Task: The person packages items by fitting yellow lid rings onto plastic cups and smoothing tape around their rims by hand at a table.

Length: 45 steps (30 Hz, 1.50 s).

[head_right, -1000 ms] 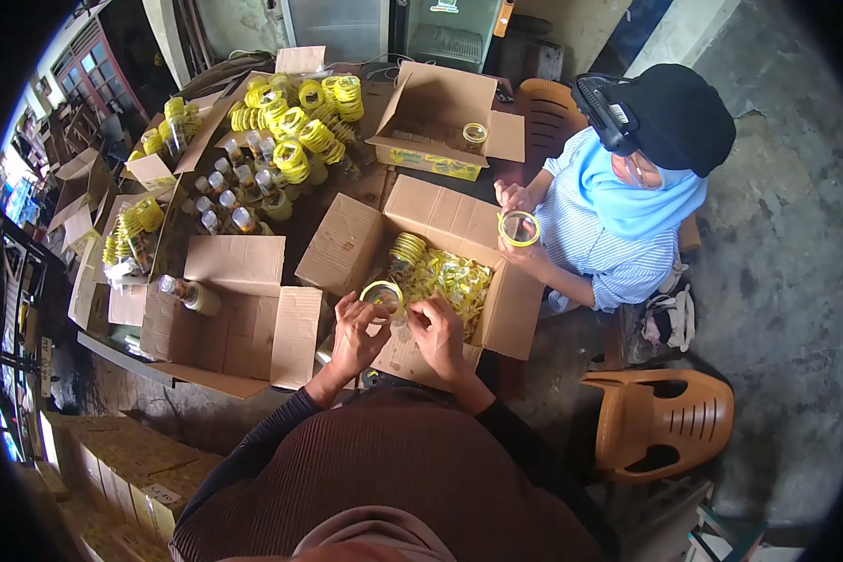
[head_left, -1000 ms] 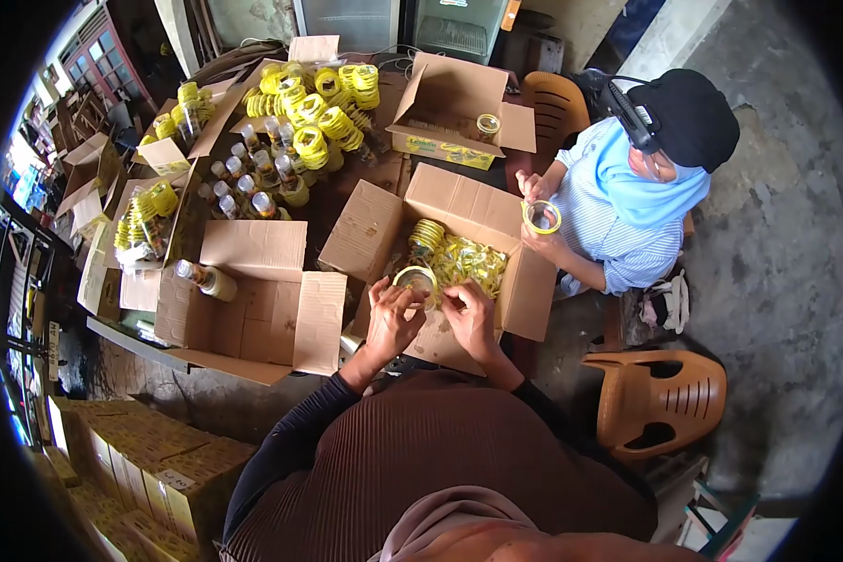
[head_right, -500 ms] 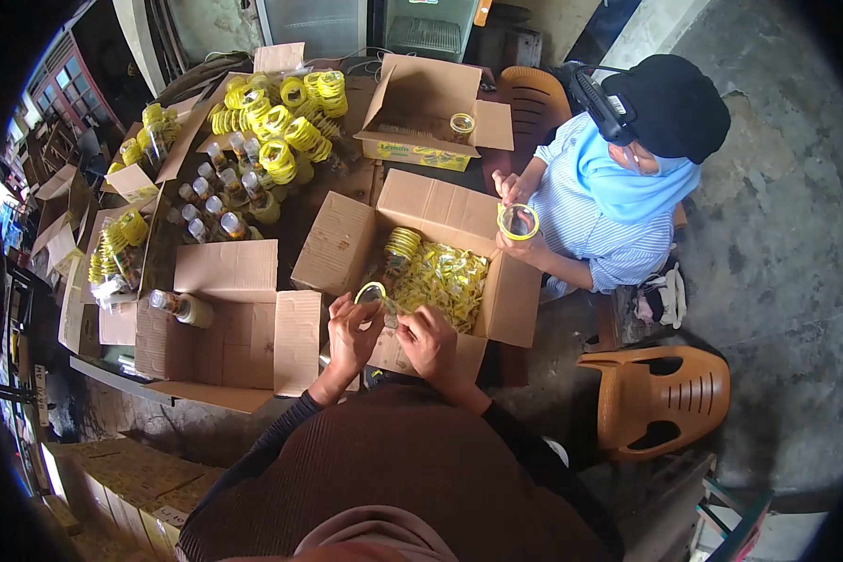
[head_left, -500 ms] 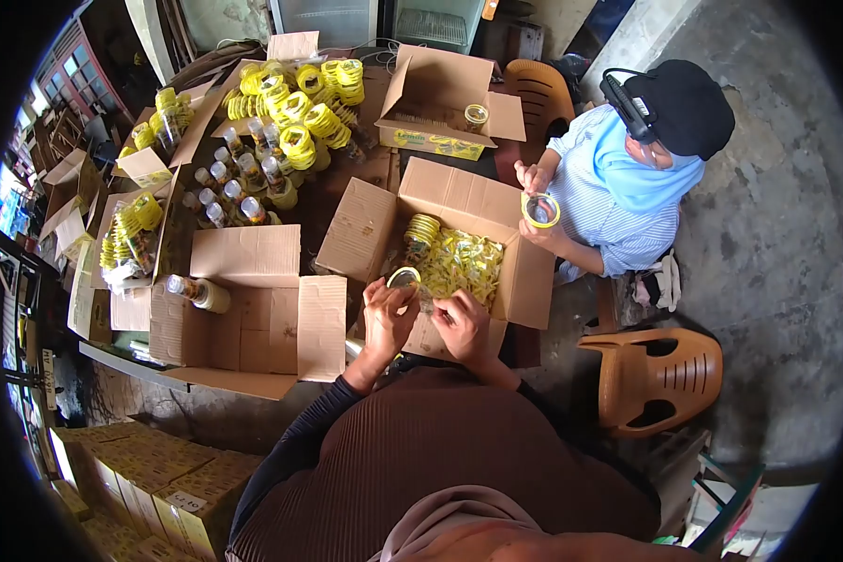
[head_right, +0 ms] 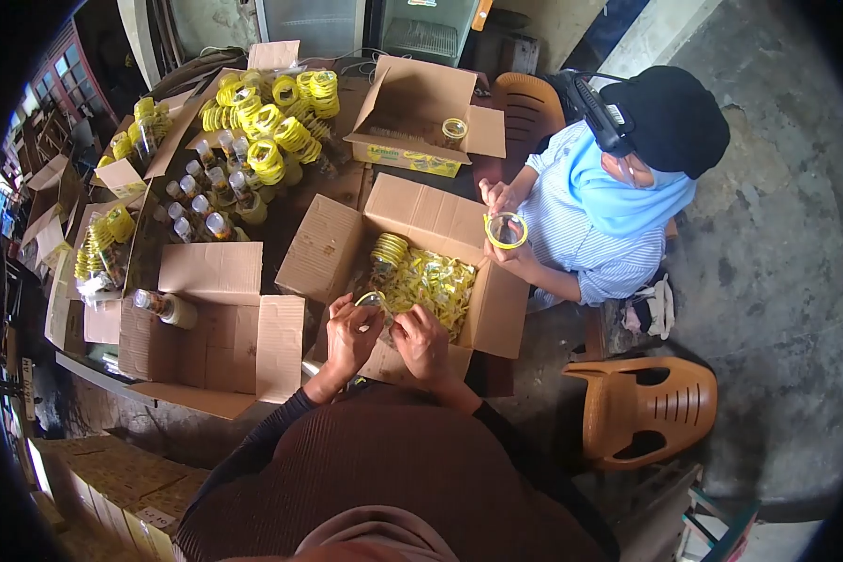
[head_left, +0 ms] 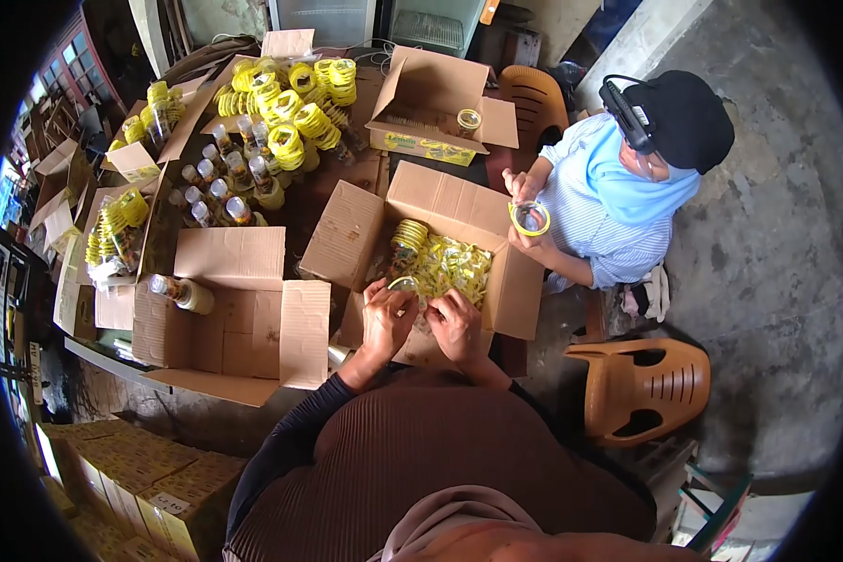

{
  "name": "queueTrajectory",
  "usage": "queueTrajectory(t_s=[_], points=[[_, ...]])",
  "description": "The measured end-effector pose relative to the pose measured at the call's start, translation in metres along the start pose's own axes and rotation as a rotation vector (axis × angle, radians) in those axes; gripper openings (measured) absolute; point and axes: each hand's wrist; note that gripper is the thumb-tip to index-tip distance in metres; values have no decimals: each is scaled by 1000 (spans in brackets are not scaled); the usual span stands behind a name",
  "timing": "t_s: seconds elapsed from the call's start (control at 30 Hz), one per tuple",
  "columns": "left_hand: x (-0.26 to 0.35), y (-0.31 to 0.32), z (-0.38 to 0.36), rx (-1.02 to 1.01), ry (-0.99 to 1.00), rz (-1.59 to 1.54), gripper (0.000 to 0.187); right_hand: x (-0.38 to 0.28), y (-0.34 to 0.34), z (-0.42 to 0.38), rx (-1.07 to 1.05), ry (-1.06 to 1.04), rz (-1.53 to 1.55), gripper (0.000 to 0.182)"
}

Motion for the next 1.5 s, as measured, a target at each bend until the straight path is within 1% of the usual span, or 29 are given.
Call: queueTrajectory(t_s=[0.07, 0.13, 0.23, 0.3, 0.37, 0.43, 0.53, 0.6, 0.77, 0.83, 0.87, 0.93, 0.97, 1.0, 1.13, 1.2, 1.23, 1.3, 1.33, 1.4, 1.47, 1.5], points=[[1, 3, 0, -17, 1, 9, 9, 7, 3, 2, -1, 0, -26, 14], [3, 9, -3, -28, 58, -9, 8, 11, 3, 4, -1, 13, -51, 14], [3, 12, -1, -35, 18, -27, 7, 20, -1, 9, 27, 115, 26, 14], [1, 8, 7, -61, -17, 15, 7, 15, -7, 12, 44, 97, 54, 14], [-1, 10, 9, -40, -23, 19, 8, 11, -11, 15, 62, 79, 81, 13], [-2, 11, 11, -25, -28, 22, 8, 10, -10, 13, 59, -28, 41, 17], [-3, 11, 13, -28, -41, 43, 8, 12, -1, 11, 40, -48, 17, 17], [-3, 11, 13, -42, -99, 11, 8, 13, 0, 10, 23, -53, 10, 16], [1, 9, 14, -90, -160, -24, 7, 18, 9, 9, 5, -64, -65, 16], [0, 11, 13, -118, -171, -32, 8, 24, 12, 14, 25, 3, -110, 15], [1, 11, 12, -122, -141, -33, 8, 27, 13, 14, 25, 8, -112, 15], [-1, 11, 13, -127, -111, -34, 8, 31, 13, 15, 103, 173, 104, 13], [-2, 11, 15, -113, -97, -15, 8, 30, 11, 14, 111, 198, 111, 13], [-3, 11, 17, -99, -83, 2, 9, 24, 7, 15, 112, 201, 110, 13], [-6, 9, 20, -123, -90, 3, 8, 14, 3, 13, 91, 104, 46, 14], [-3, 7, 21, -145, -53, 17, 6, 14, 5, 12, 81, 75, 1, 15], [-4, 7, 19, -146, -53, 15, 6, 16, 6, 12, 64, 67, -25, 13], [-7, 9, 17, -155, 7, -1, 6, 23, 6, 14, 46, 57, -51, 12], [-7, 8, 16, -155, 6, -1, 6, 27, 6, 15, 37, 83, -48, 12], [-3, 7, 16, -164, 81, 38, 8, 31, 7, 13, 24, 109, -44, 12], [-7, 5, 18, -154, 81, 37, 10, 34, 9, 12, 118, 245, 109, 11], [-8, 4, 20, -142, 76, 55, 11, 28, 2, 17, 140, 228, 153, 10]])
Point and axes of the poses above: each hand's wrist, its own z-axis towards the middle knuckle, its own y-axis out of the palm, x = y × z, and after that the axes turned 7 degrees about -y, right-handed
